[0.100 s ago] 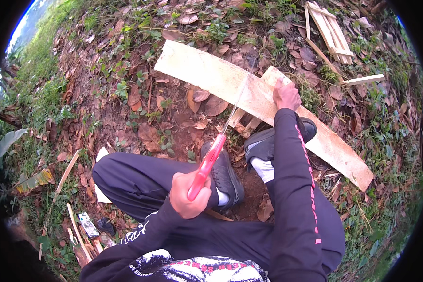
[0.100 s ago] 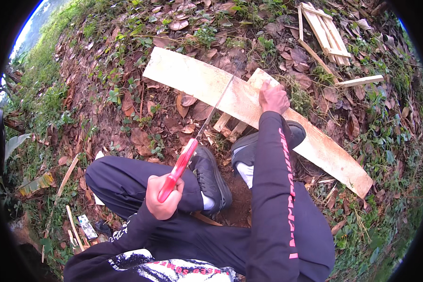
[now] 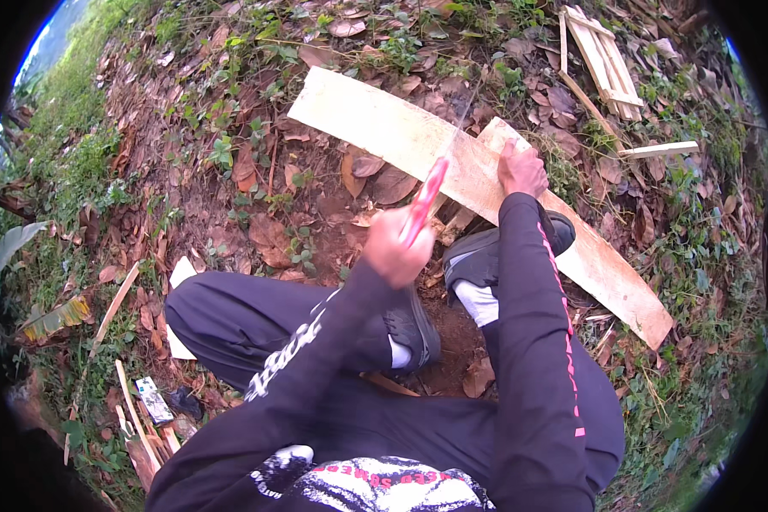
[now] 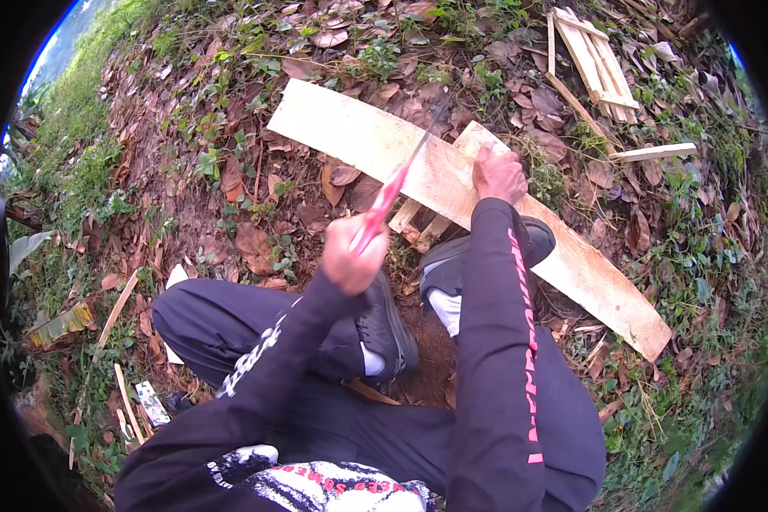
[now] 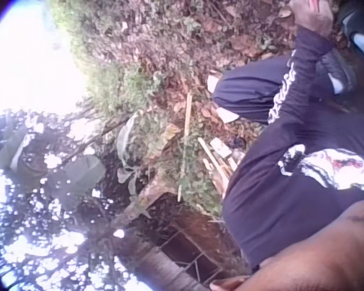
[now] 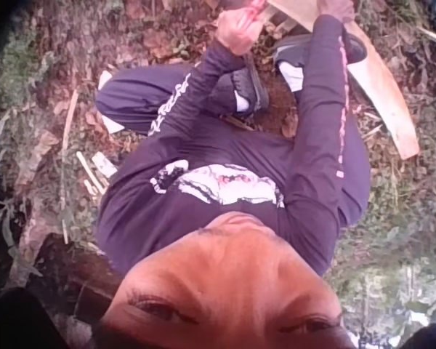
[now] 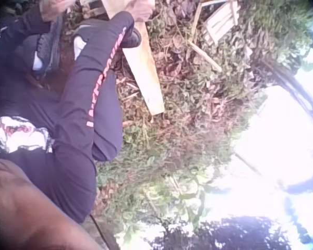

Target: The person sits on the ground and uses a red hand saw to cut a long wooden plank resting on a small wooden support. The person holds the plank with one hand and saws back and forth with the other, gradually cutting through the wood.

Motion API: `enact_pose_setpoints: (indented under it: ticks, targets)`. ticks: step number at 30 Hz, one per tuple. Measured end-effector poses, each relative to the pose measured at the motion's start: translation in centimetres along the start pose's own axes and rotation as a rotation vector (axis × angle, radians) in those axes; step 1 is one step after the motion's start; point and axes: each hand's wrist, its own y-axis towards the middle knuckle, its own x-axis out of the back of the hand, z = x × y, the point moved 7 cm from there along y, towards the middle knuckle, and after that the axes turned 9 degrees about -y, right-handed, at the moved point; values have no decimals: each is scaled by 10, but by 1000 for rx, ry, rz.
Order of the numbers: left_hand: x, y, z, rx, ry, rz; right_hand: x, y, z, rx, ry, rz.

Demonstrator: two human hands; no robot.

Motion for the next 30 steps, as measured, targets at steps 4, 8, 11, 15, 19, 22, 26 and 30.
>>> enact_pose_setpoints:
  ticks: [4, 8, 11, 15, 19, 22, 26, 30]
  targets:
    - [1, -19, -5, -37, -22, -25, 5, 1, -6, 7, 6, -48]
    - [31, -80, -27, 55, 147, -52, 1, 9, -2, -3, -10, 7]
    - [17, -11, 9, -44, 14, -97, -6, 4, -4, -18, -25, -12]
    - [-2, 1, 10, -109, 67, 99, -5, 5, -4, 4, 9, -90]
    - [28, -72, -5, 157, 141, -24, -3, 19, 1, 23, 4, -67]
    - [0, 16, 11, -551, 409, -34, -15, 14, -8, -13, -10, 2]
    - [-14, 4, -11, -862, 523, 77, -15, 22, -3, -4, -21, -18]
    - [17, -51, 15, 91, 161, -19, -15, 27, -2, 10, 9, -31]
